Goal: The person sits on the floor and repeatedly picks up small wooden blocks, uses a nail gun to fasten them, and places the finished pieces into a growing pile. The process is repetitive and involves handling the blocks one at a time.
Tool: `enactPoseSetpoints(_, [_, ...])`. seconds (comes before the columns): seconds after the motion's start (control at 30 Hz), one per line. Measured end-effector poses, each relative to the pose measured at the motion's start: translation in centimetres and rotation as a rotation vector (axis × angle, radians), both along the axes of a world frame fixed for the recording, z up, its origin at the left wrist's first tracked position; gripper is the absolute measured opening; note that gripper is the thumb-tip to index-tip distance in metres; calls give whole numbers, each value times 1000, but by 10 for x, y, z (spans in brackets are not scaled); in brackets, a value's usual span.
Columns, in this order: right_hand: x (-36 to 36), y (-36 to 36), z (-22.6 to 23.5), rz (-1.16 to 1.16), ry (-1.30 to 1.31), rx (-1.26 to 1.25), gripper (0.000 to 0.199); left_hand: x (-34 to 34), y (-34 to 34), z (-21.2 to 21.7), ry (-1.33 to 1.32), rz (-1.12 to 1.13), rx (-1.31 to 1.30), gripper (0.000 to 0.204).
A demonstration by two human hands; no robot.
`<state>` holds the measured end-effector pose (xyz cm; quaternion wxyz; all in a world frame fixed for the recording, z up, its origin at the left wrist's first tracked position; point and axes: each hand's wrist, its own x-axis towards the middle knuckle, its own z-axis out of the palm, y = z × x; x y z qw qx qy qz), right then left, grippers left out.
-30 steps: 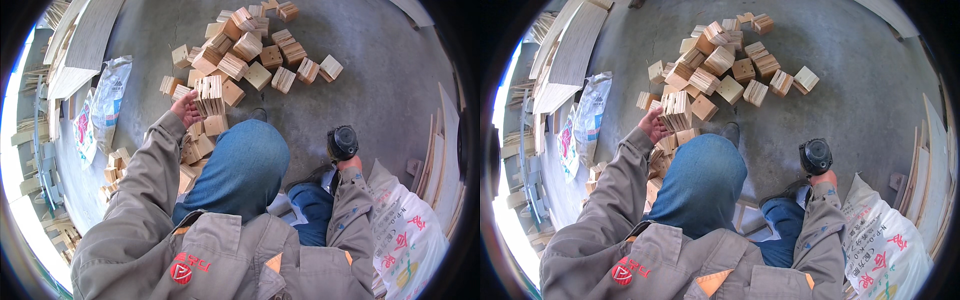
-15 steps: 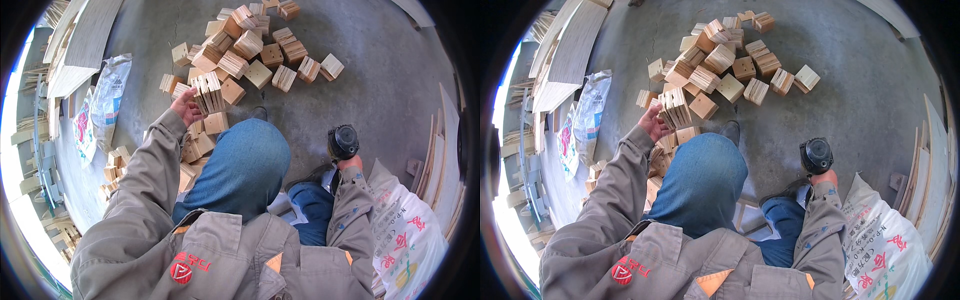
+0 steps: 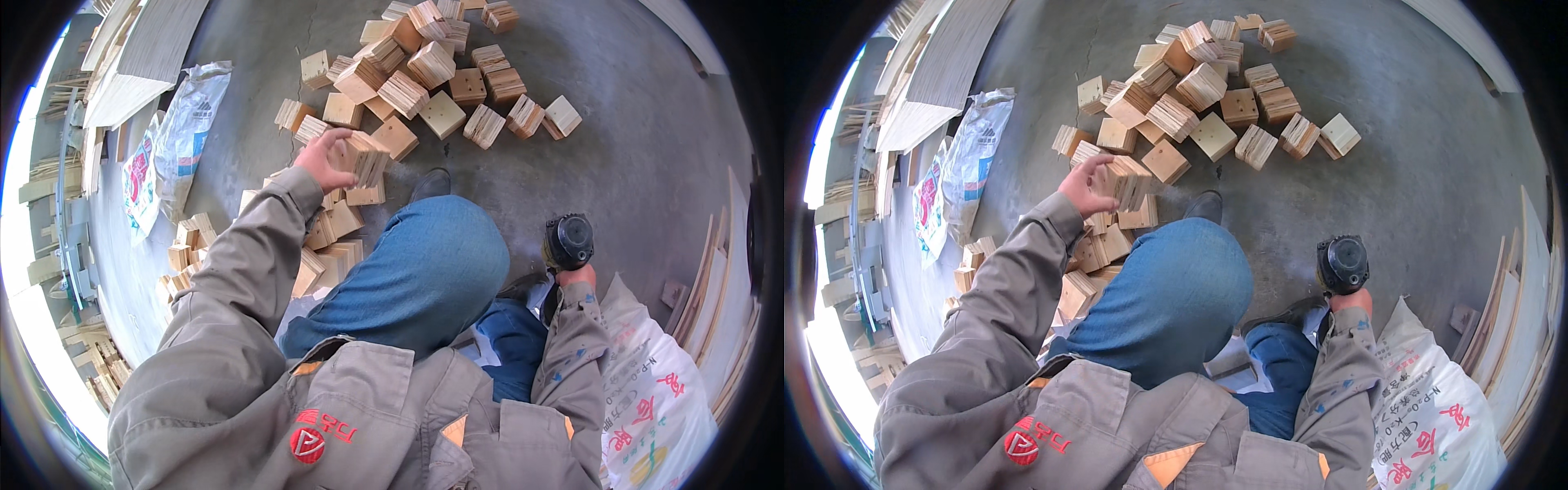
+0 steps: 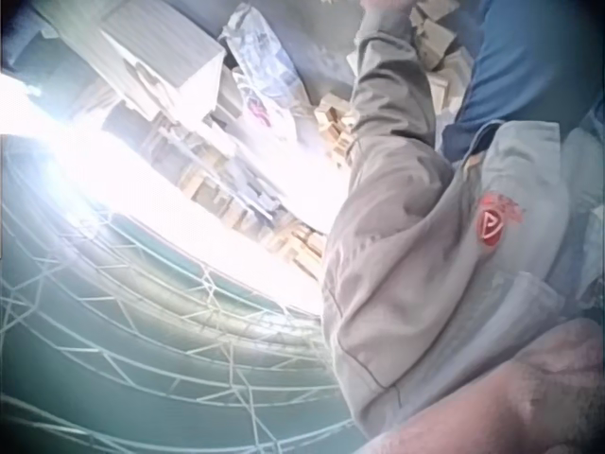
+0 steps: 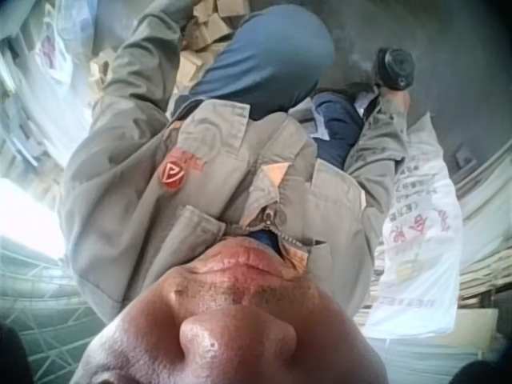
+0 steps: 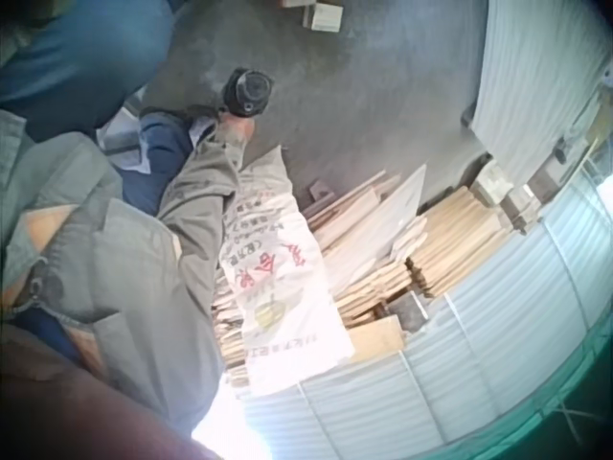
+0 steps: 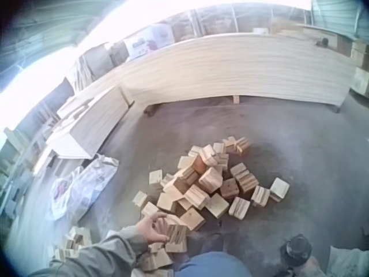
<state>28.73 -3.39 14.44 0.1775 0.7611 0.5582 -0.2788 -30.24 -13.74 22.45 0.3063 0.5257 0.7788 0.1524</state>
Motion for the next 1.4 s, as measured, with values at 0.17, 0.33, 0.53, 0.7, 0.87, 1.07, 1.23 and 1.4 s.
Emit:
enactPoseSetpoints(0.17, [5, 0, -13, -1, 13, 15, 36, 11, -30, -8, 117, -177, -136, 85])
enactPoseSetpoints(0.33, [3, -1, -7, -8, 9, 15, 37, 17, -37, -37, 335, -432, -315, 87])
enactPoseSetpoints(0.53, [5, -1, -7, -11, 25, 11, 34, -1, -53, -86, 544, -572, -286, 75])
enactPoseSetpoints(0.7, [5, 0, -6, -27, 34, 12, 33, 3, -45, -85, 559, -550, -469, 63])
enactPoseSetpoints(0.87, [1, 3, -1, -26, 63, -4, 32, 2, -49, -74, 392, -299, -382, 85])
enactPoseSetpoints(1.07, [5, 1, -8, -27, 10, -9, 31, 0, -31, -57, 265, -222, -213, 92])
enactPoseSetpoints(1.23, [-4, 1, 2, -34, -20, 9, 30, 9, 19, -54, 206, -158, -16, 97])
enactPoseSetpoints(1.4, [-3, 2, 0, -75, -49, -26, 31, 27, 89, -60, 268, -155, 39, 102])
